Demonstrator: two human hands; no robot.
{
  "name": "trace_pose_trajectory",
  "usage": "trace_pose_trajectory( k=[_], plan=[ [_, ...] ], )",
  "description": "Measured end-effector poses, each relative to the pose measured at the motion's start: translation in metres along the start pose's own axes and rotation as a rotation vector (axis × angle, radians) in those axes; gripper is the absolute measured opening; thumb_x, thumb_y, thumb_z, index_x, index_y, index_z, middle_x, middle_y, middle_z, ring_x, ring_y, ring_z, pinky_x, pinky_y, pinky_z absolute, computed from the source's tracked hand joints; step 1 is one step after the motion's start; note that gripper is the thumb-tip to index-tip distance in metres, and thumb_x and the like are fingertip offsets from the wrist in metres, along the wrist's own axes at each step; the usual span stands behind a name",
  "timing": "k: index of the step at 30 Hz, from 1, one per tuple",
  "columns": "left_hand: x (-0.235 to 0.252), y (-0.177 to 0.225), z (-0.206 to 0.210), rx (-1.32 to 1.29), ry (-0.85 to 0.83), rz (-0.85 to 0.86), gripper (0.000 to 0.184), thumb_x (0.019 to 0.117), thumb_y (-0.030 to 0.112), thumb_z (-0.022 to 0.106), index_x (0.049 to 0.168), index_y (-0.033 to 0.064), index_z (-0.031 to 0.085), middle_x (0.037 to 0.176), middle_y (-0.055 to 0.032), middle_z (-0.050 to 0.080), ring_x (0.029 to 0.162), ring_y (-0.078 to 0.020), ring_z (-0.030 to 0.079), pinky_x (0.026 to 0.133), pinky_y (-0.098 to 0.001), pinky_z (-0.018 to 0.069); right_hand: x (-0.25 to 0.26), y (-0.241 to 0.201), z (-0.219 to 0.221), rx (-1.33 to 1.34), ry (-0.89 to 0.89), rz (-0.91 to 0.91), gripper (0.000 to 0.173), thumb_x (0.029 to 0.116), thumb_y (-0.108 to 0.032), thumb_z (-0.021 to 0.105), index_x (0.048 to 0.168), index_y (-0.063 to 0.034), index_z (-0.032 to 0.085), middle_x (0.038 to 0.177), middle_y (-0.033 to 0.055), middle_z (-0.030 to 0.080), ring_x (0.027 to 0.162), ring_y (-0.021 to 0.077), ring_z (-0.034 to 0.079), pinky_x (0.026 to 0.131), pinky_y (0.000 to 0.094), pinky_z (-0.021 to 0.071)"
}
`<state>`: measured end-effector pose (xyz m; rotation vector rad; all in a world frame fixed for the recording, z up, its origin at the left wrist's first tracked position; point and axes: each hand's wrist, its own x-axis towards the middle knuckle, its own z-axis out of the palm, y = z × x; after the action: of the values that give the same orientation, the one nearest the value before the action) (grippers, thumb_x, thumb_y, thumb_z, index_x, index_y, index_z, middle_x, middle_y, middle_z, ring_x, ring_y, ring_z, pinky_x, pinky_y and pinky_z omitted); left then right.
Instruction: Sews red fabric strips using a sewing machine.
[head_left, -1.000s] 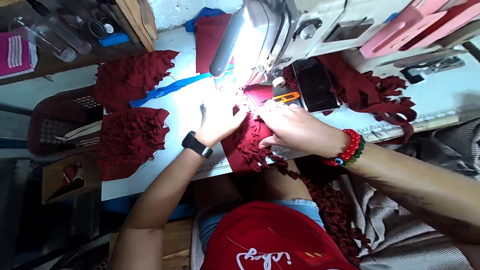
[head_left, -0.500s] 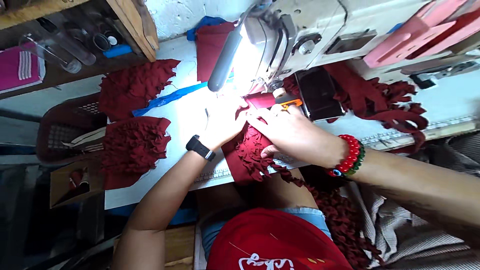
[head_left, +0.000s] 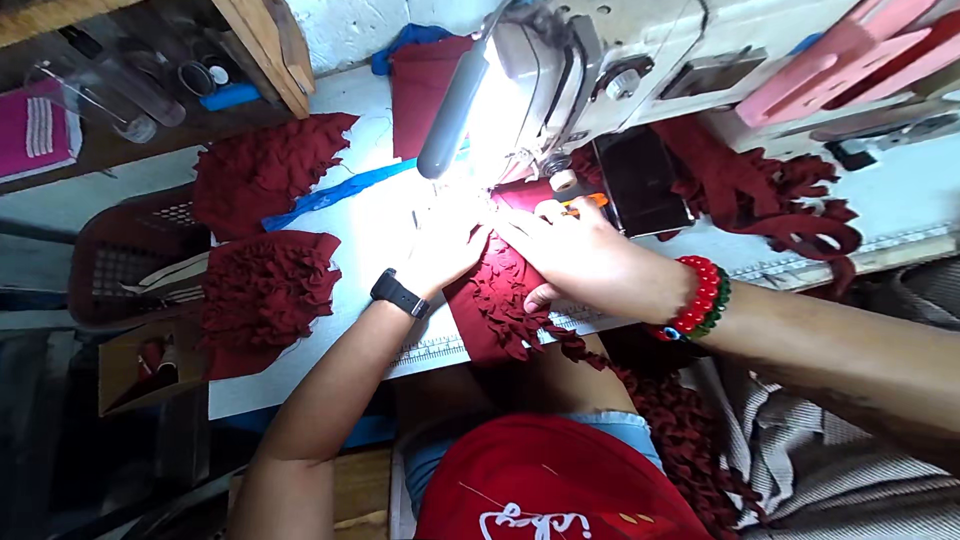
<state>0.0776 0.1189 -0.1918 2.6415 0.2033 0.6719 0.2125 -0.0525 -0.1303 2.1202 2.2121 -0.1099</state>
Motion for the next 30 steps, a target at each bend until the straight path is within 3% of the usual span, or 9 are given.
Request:
trace_pose_trajectory(
  k=[2,5,11,15,18,23,26,28,30],
  plan=[
    [0.0,-0.001,0.0,-0.013,-0.003,-0.018,0.021,0.1005,0.018,0.058,0.102,0.0068,0.076,0.116,-0.0117,0.072,0.121,-0.0293,0.062,0.108,-0.0472,0.0444,0.002,0.001,0.0,-0.013,-0.026,0.006,0.108,0.0732,-0.056,0.087,0.158,-0.0086,0.04,0.164,0.0122,0.039,0.14,0.0439,0.046,0.105,0.0686,0.038],
    [0.0,-0.005,0.003,-0.017,0.01,-0.013,0.022,0.101,0.021,0.058,0.1,0.0082,0.076,0.115,-0.01,0.073,0.12,-0.028,0.062,0.109,-0.0476,0.0425,0.008,0.002,-0.004,0.01,-0.091,0.038,0.112,0.0701,-0.056,0.09,0.158,-0.0081,0.039,0.167,0.0133,0.032,0.151,0.0461,0.031,0.114,0.0753,0.0242],
    [0.001,0.001,0.003,0.08,-0.033,-0.113,0.028,0.1023,0.03,0.055,0.104,0.0121,0.076,0.12,-0.0074,0.071,0.125,-0.028,0.06,0.109,-0.0501,0.0428,0.015,0.002,-0.007,0.014,-0.134,0.052,0.113,0.0664,-0.058,0.091,0.155,-0.0084,0.042,0.16,0.0167,0.043,0.146,0.0471,0.038,0.115,0.0762,0.0216],
    [0.001,0.004,0.007,0.091,-0.023,-0.184,0.027,0.1014,0.031,0.054,0.103,0.0145,0.075,0.122,-0.0058,0.07,0.125,-0.0277,0.058,0.107,-0.0535,0.0406,0.015,0.005,-0.005,0.036,-0.148,0.049,0.115,0.0687,-0.061,0.089,0.158,-0.0084,0.038,0.162,0.0166,0.04,0.145,0.0465,0.04,0.117,0.0767,0.0167],
    [0.002,0.005,0.007,0.101,-0.006,-0.204,0.028,0.1024,0.031,0.053,0.105,0.0153,0.076,0.124,-0.0043,0.07,0.124,-0.0259,0.059,0.106,-0.0526,0.0423,0.016,0.008,-0.005,0.033,-0.143,0.039,0.11,0.0684,-0.065,0.086,0.153,-0.0101,0.045,0.155,0.015,0.05,0.143,0.0461,0.043,0.116,0.077,0.018],
    [0.005,0.006,0.007,0.11,-0.032,-0.28,0.029,0.102,0.033,0.053,0.108,0.0155,0.076,0.118,-0.0055,0.071,0.123,-0.0269,0.06,0.105,-0.0555,0.0416,0.018,0.012,-0.005,0.073,-0.148,0.046,0.112,0.0667,-0.065,0.088,0.156,-0.0129,0.043,0.154,0.0145,0.051,0.142,0.0462,0.045,0.114,0.078,0.0209],
    [0.008,0.004,0.007,0.103,-0.044,-0.303,0.029,0.1016,0.033,0.054,0.106,0.0148,0.076,0.117,-0.0058,0.071,0.121,-0.0261,0.061,0.106,-0.0544,0.0426,0.019,0.014,-0.004,0.09,-0.154,0.061,0.11,0.0673,-0.064,0.088,0.155,-0.0146,0.044,0.156,0.012,0.049,0.143,0.0454,0.043,0.111,0.0798,0.0223],
    [0.01,0.002,0.007,0.105,-0.043,-0.315,0.029,0.1017,0.033,0.054,0.106,0.0149,0.076,0.115,-0.006,0.072,0.119,-0.0271,0.062,0.104,-0.0571,0.0425,0.021,0.014,-0.007,0.109,-0.212,0.082,0.111,0.0718,-0.065,0.084,0.159,-0.0155,0.038,0.163,0.0095,0.04,0.149,0.0434,0.035,0.112,0.0809,0.0179],
    [0.012,0.002,0.006,0.116,-0.064,-0.338,0.031,0.1028,0.036,0.052,0.109,0.0158,0.075,0.119,-0.0058,0.071,0.123,-0.0266,0.06,0.106,-0.057,0.0412,0.025,0.015,-0.008,0.112,-0.232,0.103,0.111,0.0725,-0.067,0.083,0.16,-0.0173,0.036,0.166,0.0078,0.034,0.15,0.0434,0.033,0.111,0.081,0.0205]
  ],
)
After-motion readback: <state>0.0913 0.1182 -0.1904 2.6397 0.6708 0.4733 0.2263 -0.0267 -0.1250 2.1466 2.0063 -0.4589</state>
